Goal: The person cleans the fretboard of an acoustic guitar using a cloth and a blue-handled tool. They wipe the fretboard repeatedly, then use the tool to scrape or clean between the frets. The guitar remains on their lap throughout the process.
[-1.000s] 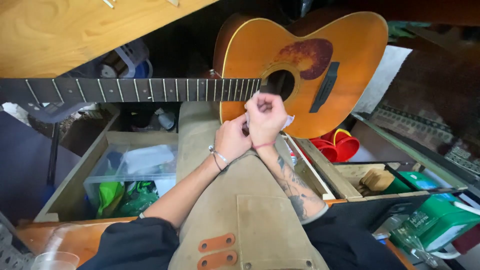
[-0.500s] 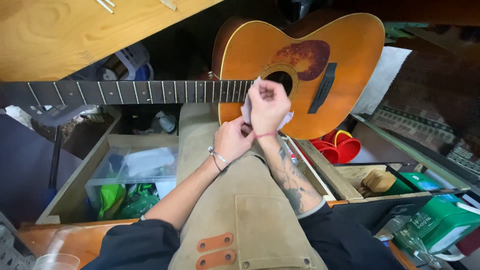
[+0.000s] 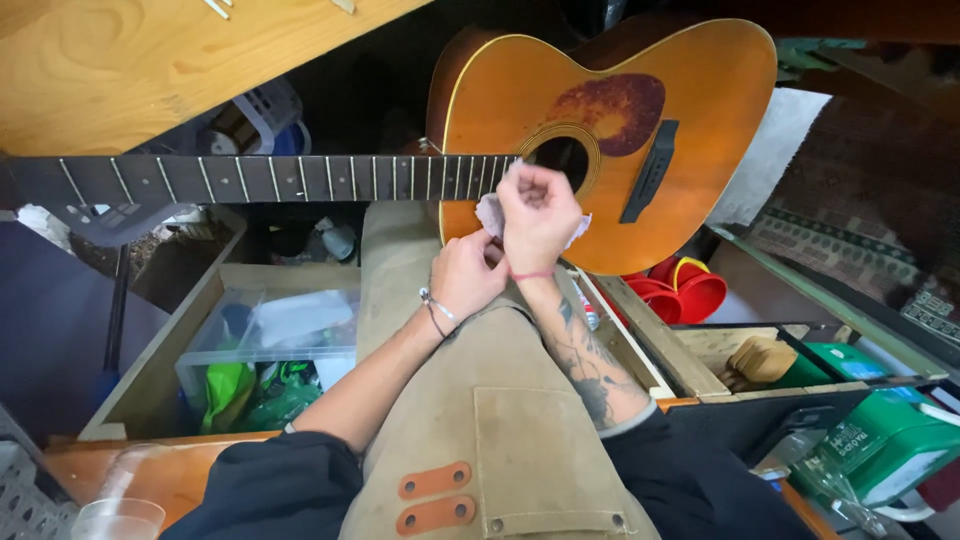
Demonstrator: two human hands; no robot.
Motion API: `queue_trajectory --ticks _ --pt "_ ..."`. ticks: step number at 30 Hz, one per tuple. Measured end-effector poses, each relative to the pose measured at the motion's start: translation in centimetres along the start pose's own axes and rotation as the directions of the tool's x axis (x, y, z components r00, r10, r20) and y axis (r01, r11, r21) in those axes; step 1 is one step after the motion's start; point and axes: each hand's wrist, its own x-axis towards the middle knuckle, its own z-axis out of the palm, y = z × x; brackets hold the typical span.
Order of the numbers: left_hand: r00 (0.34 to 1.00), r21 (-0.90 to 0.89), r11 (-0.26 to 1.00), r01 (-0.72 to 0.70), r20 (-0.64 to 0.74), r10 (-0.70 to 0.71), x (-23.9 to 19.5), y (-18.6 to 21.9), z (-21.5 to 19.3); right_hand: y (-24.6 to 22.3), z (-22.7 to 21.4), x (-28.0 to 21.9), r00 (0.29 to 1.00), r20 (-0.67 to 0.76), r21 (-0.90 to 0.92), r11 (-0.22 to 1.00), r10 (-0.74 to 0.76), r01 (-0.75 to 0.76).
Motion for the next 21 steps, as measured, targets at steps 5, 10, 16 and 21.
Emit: queue_trajectory --ticks 5,10,16,21 --pt "1.000 0.084 0.996 0.005 0.017 -0.007 0.8 -1.0 0.6 1.8 -1.8 -3.3 0.993 0.070 -0.110 0.990 0.094 -0.086" --pt "1.000 0.124 0.992 -0.010 0.019 0.008 0.6 -1.0 0.5 2.3 -2.6 -3.4 0.995 0.094 -0.075 0.997 0.015 -0.008" --pt "1.000 0.133 0.991 -0.023 0.014 0.022 0.7 -1.1 0.6 2.7 -2.7 -3.5 0.995 0.095 -0.055 0.998 -0.016 0.021" --pt "1.000 0.095 0.995 -0.016 0.027 0.014 0.4 -0.4 0.1 2.2 -2.6 -3.3 0.996 0.082 -0.013 0.999 -0.039 0.040"
